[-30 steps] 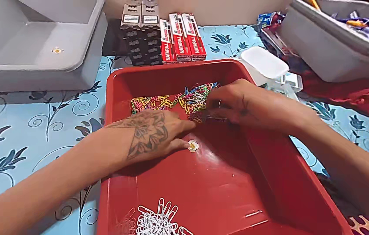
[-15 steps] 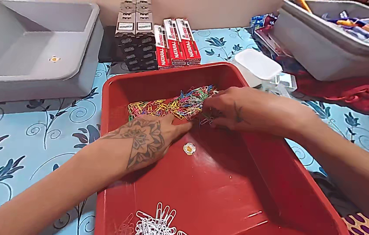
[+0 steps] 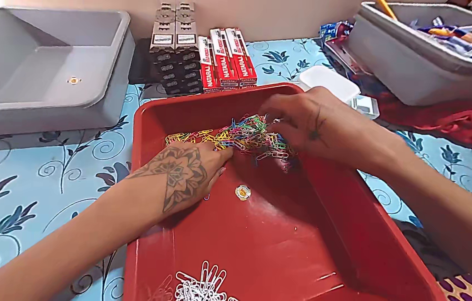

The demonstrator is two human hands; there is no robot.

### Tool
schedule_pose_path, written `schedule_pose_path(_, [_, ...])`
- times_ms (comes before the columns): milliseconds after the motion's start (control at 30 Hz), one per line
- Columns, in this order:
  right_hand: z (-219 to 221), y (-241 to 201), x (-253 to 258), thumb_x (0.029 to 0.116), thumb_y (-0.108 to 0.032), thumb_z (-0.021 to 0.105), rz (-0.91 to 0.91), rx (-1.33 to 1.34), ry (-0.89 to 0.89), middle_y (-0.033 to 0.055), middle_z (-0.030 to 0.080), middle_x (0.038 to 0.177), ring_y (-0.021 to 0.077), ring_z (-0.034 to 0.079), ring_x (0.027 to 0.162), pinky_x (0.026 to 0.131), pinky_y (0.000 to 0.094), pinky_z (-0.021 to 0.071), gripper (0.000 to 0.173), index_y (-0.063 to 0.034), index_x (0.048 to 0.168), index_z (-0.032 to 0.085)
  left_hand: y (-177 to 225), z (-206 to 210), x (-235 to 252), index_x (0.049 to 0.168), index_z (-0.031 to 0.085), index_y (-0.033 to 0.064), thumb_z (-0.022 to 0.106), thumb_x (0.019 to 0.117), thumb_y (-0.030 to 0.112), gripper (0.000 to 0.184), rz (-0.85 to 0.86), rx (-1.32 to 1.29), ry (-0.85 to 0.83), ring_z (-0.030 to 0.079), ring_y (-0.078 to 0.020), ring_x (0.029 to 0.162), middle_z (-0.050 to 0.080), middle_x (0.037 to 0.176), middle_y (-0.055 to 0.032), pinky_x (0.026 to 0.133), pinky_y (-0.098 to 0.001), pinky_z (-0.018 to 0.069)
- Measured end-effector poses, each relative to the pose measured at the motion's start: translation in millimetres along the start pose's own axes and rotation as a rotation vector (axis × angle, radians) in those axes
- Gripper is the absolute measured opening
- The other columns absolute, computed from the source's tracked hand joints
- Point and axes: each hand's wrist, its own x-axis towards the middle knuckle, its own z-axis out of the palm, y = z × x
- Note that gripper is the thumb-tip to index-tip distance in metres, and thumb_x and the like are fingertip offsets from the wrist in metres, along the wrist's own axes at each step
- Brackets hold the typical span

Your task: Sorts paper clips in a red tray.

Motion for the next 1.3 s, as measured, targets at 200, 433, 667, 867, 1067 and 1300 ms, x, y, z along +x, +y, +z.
schedule_pose_path(200, [25.3, 27.0, 8.7, 0.1007, -0.002, 0.06, -0.187, -0.139, -0.102, 0.0185, 0.069, 0.105, 0.0331, 0.067, 0.099, 0.089, 0.0473, 0.0508, 0.016, 0.0014, 0.114, 0.069, 0.2, -0.3, 1.0, 0.131, 0.066, 0.0181, 0.051, 0.1048, 0.03, 0.033, -0.006, -0.021, -0.007, 0.068, -0.0262, 0.079, 0.068, 0.093, -0.0064, 0.063, -0.0443, 0.0521])
schedule_pose_path(433, [17.7, 31.0, 8.0, 0.1012, -0.003, 0.059, -0.196, -0.067, -0.039, 0.0131, 0.068, 0.091, 0.0243, 0.066, 0.084, 0.075, 0.0408, 0.0503, 0.012, -0.0009, 0.107, 0.07, 0.9, -0.6, -0.7, 0.135, 0.065, 0.0185, 0.05, 0.1048, 0.03, 0.036, 0.001, -0.023, 0.007, 0.066, -0.0254, 0.075, 0.066, 0.091, -0.0063, 0.06, -0.0422, 0.051])
schedule_pose_path(667, [26.7, 40.0, 9.9, 0.0983, -0.005, 0.065, -0.385, 0.328, -0.015, 0.0027, 0.07, 0.081, 0.0056, 0.06, 0.068, 0.066, 0.0206, 0.0476, 0.013, -0.0075, 0.105, 0.076, 5.3, -8.0, -4.8, 0.131, 0.067, 0.0121, 0.056, 0.104, 0.021, 0.031, 0.004, -0.092, -0.006, 0.069, -0.031, 0.081, 0.07, 0.097, -0.0111, 0.064, -0.0469, 0.0519])
schedule_pose_path(867, [57.3, 71.4, 58.5, 0.0948, -0.018, 0.07, -0.595, 0.064, -0.044, 0.004, 0.07, 0.088, 0.0208, 0.068, 0.082, 0.071, 0.0445, 0.0542, 0.008, -0.0106, 0.096, 0.074, 4.4, -9.5, -4.3, 0.135, 0.065, 0.0132, 0.05, 0.1068, 0.024, 0.033, 0.022, -0.09, -0.017, 0.07, -0.0313, 0.09, 0.07, 0.104, -0.0114, 0.072, -0.0477, 0.0544])
schedule_pose_path(1067, [58.3, 72.3, 54.2, 0.0967, -0.021, 0.057, -0.678, 0.014, 0.01, 0.0024, 0.065, 0.084, 0.0178, 0.065, 0.077, 0.063, 0.0393, 0.0507, 0.017, -0.011, 0.088, 0.068, 4.0, -11.8, -2.2, 0.136, 0.063, 0.0095, 0.053, 0.1062, 0.022, 0.034, 0.038, -0.071, -0.062, 0.068, -0.0331, 0.088, 0.069, 0.102, -0.0151, 0.072, -0.0475, 0.0525])
schedule_pose_path(1300, [41.1, 52.8, 29.0, 0.0965, -0.017, 0.057, -0.931, 0.316, 0.0, -0.0107, 0.065, 0.079, -0.0063, 0.058, 0.069, 0.061, 0.0107, 0.0478, 0.02, -0.0143, 0.104, 0.076, -2.1, -5.2, 3.7, 0.137, 0.061, 0.0115, 0.048, 0.1061, 0.03, 0.038, 0.061, -0.044, -0.055, 0.069, -0.0319, 0.088, 0.068, 0.1, -0.0132, 0.069, -0.0473, 0.0538])
